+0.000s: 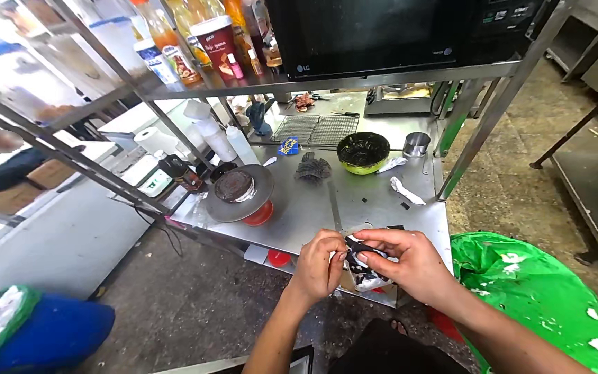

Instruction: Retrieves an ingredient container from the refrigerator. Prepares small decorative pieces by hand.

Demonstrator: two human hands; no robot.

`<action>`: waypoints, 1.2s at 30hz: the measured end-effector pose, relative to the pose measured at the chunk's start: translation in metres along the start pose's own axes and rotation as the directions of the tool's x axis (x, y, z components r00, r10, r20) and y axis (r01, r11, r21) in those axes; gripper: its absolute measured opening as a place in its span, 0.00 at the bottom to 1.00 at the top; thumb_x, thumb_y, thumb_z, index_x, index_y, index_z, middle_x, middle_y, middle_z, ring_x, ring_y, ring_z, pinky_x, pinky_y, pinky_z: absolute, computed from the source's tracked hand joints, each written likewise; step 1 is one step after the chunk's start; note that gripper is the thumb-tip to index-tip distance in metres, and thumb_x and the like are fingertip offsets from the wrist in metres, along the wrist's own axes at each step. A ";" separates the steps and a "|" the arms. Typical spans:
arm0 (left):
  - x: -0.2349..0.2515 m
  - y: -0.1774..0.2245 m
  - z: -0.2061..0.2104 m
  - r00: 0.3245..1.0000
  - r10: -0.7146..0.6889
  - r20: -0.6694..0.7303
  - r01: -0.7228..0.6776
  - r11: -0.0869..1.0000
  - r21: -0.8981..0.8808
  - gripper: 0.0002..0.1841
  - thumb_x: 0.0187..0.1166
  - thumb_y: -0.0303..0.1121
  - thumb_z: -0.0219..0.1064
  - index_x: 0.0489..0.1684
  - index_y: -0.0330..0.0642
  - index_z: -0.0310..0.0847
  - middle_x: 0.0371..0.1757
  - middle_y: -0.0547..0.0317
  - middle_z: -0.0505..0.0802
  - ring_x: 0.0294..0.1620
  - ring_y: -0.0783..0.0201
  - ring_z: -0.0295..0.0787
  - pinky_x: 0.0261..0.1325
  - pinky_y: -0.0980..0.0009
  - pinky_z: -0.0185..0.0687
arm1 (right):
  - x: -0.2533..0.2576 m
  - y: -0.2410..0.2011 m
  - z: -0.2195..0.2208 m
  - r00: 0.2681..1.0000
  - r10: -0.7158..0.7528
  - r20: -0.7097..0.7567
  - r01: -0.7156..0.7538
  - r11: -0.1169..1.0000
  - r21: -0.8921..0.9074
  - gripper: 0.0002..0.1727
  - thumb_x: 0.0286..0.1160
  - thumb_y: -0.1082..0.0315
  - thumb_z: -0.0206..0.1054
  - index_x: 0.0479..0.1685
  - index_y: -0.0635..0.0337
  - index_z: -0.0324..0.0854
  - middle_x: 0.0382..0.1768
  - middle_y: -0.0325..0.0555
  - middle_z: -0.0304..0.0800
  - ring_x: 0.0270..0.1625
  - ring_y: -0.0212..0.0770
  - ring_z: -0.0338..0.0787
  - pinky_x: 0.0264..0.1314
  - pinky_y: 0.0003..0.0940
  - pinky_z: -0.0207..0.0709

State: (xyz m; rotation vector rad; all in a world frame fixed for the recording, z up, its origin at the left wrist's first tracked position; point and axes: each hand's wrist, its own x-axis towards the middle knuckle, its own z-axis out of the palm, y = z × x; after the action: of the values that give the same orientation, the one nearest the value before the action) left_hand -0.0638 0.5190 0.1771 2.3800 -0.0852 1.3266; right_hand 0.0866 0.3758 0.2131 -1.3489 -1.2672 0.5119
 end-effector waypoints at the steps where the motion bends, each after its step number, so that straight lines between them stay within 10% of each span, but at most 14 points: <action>1: 0.000 0.000 0.000 1.000 -0.008 -0.002 0.008 1.000 -0.015 0.10 0.94 0.39 0.48 0.44 0.47 0.69 0.46 0.60 0.81 0.50 0.72 0.83 0.55 0.78 0.82 | 0.000 0.000 0.000 1.000 -0.002 -0.002 0.002 1.000 0.006 0.15 0.71 0.65 0.75 0.57 0.51 0.91 0.39 0.31 0.97 0.39 0.26 0.94 0.44 0.22 0.90; 12: 0.000 0.020 0.000 0.918 -0.340 -0.204 0.259 0.904 -0.339 0.03 0.82 0.37 0.66 0.46 0.55 0.81 0.47 0.69 0.90 0.40 0.73 0.92 0.41 0.75 0.93 | -0.003 0.013 0.003 0.960 -0.236 -0.148 0.230 0.972 -0.052 0.09 0.74 0.62 0.74 0.49 0.50 0.92 0.42 0.32 0.94 0.44 0.28 0.94 0.50 0.26 0.91; 17: 0.002 0.031 0.000 0.931 -0.242 -0.272 0.202 0.965 -0.167 0.06 0.76 0.26 0.61 0.31 0.43 0.84 0.37 0.63 0.92 0.38 0.72 0.92 0.39 0.76 0.92 | -0.003 0.014 0.004 0.942 -0.295 -0.161 0.295 0.955 -0.021 0.05 0.74 0.63 0.74 0.44 0.48 0.91 0.47 0.33 0.95 0.50 0.30 0.94 0.55 0.27 0.90; 36: 0.010 0.062 0.001 0.827 -0.489 -0.277 0.440 0.870 -0.223 0.08 0.70 0.31 0.78 0.38 0.35 0.94 0.34 0.62 0.96 0.29 0.75 0.92 0.33 0.77 0.93 | -0.002 0.028 0.036 0.907 -0.299 -0.297 0.355 0.921 0.158 0.10 0.67 0.72 0.78 0.45 0.49 0.90 0.51 0.39 0.95 0.57 0.37 0.94 0.58 0.30 0.91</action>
State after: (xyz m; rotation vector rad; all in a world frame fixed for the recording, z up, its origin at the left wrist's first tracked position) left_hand -0.0733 0.4636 0.2046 1.8567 0.4532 1.3826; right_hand 0.0649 0.3967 0.1780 -0.9633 -1.1498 0.2083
